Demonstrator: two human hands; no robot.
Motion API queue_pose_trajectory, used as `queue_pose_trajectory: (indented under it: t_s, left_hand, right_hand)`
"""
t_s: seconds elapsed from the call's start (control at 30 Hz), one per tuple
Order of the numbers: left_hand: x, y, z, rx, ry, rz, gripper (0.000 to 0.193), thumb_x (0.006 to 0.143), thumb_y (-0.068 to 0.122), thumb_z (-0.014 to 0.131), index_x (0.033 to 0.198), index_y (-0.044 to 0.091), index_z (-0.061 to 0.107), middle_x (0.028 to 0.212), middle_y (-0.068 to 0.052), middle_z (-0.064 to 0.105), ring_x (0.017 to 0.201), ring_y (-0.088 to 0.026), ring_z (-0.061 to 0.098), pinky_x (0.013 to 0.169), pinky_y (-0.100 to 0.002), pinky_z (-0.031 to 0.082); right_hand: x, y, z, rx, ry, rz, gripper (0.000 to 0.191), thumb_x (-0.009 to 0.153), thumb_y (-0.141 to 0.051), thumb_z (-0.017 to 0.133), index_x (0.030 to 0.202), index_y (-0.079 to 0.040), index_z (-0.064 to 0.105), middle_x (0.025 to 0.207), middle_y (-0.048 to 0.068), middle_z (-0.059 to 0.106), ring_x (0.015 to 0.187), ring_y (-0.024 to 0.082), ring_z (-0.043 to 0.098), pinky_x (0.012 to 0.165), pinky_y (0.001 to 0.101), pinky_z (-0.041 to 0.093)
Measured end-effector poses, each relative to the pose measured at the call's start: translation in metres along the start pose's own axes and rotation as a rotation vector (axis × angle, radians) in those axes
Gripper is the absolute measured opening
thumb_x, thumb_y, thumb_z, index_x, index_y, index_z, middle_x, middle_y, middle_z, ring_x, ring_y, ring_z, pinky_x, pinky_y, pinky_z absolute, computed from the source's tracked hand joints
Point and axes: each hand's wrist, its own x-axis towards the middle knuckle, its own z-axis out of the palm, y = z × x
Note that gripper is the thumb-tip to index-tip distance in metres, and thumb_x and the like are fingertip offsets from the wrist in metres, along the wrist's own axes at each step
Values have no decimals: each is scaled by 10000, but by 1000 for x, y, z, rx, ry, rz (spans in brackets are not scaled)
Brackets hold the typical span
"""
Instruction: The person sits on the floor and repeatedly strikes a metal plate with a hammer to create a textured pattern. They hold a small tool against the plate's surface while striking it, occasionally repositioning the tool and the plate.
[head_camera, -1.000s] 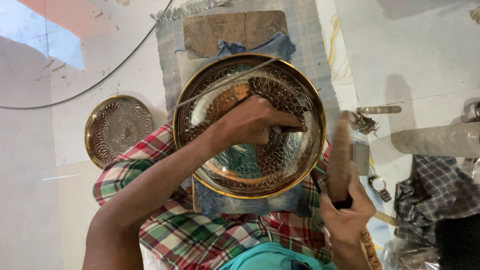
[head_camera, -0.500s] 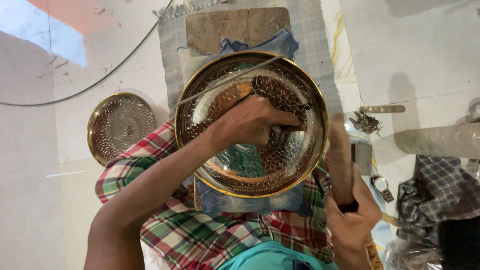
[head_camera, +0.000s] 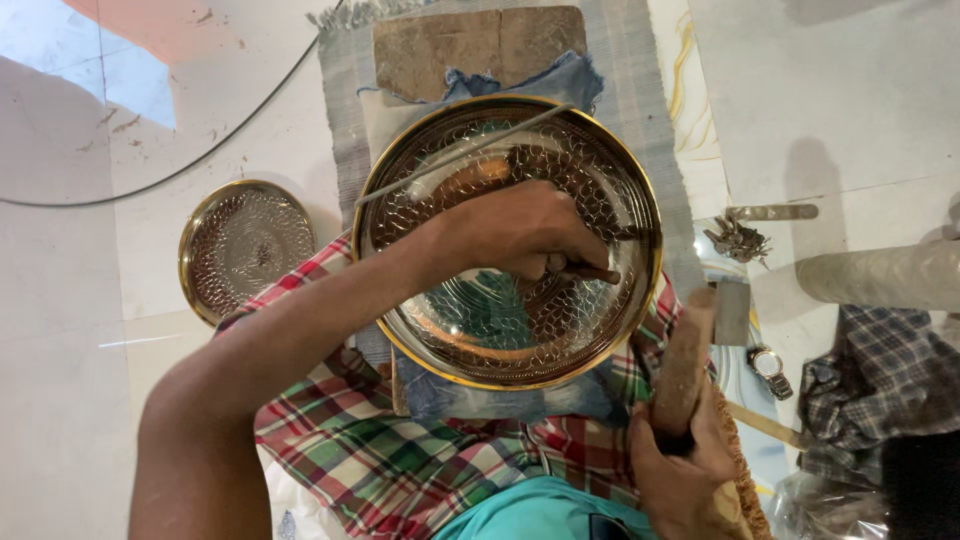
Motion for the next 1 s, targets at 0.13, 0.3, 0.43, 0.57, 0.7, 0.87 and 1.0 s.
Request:
queue_pose_trajectory:
  t_s: [0.13, 0.3, 0.43, 0.57, 0.7, 0.87, 1.0]
  left_hand:
    - [13, -8, -3, -117, -81, 124, 398, 696, 16, 748, 1077, 131, 768, 869, -81, 764, 766, -287, 724, 639, -437, 527]
    - [19, -7, -6, -142, -206, 61, 446, 666, 15, 735, 1088, 155, 779, 892, -77, 768, 791, -266, 746, 681, -423, 561]
    - [20, -5, -6, -53, -251, 78, 407, 685, 39, 765, 1068, 173, 797, 869, -94, 765, 789, -300, 732, 647, -459, 537]
    - [15, -1, 1, 2, -148, 43, 433, 685, -4, 714, 1061, 193, 797, 844, -67, 772, 725, -272, 737, 601, -436, 539]
    - [2, 2, 1, -3, -21, 7, 467, 707, -17, 711, 1114, 200, 785, 785, -73, 754, 643, -276, 712, 550, -429, 518]
    - [-9, 13, 9, 114, 108, -142, 577, 615, -15, 713, 1140, 217, 773, 791, -109, 748, 683, -311, 713, 567, -438, 528]
    - [-16, 21, 13, 131, 222, -210, 638, 594, -18, 699, 1184, 214, 763, 806, -144, 732, 695, -330, 705, 584, -442, 539]
  right_hand:
    - [-34, 12, 3, -115, 93, 11, 706, 768, -51, 815, 1400, 90, 536, 1181, 229, 652, 1064, 277, 654, 920, 371, 541]
    - [-46, 27, 10, -76, -58, 172, 677, 772, -31, 791, 1401, 40, 550, 1136, 199, 681, 1007, 283, 691, 841, 367, 562]
    - [-36, 18, 6, -115, -10, 155, 732, 773, -61, 785, 1453, 15, 522, 1178, 197, 665, 1030, 274, 686, 858, 361, 555]
    - [-18, 4, -6, -477, -258, -108, 845, 648, -99, 857, 1423, 61, 562, 1075, 175, 710, 981, 286, 683, 917, 537, 438]
    - [-5, -4, 1, -44, -30, 201, 692, 757, -52, 749, 1426, 20, 588, 1077, 175, 692, 917, 214, 688, 794, 344, 557]
    - [16, -5, 4, -77, 18, 42, 609, 787, -34, 764, 1368, 44, 599, 1101, 177, 695, 939, 198, 696, 845, 316, 558]
    - [37, -12, 0, 114, -152, -2, 679, 732, 64, 679, 1398, 58, 548, 1195, 160, 652, 1086, 196, 657, 962, 299, 515]
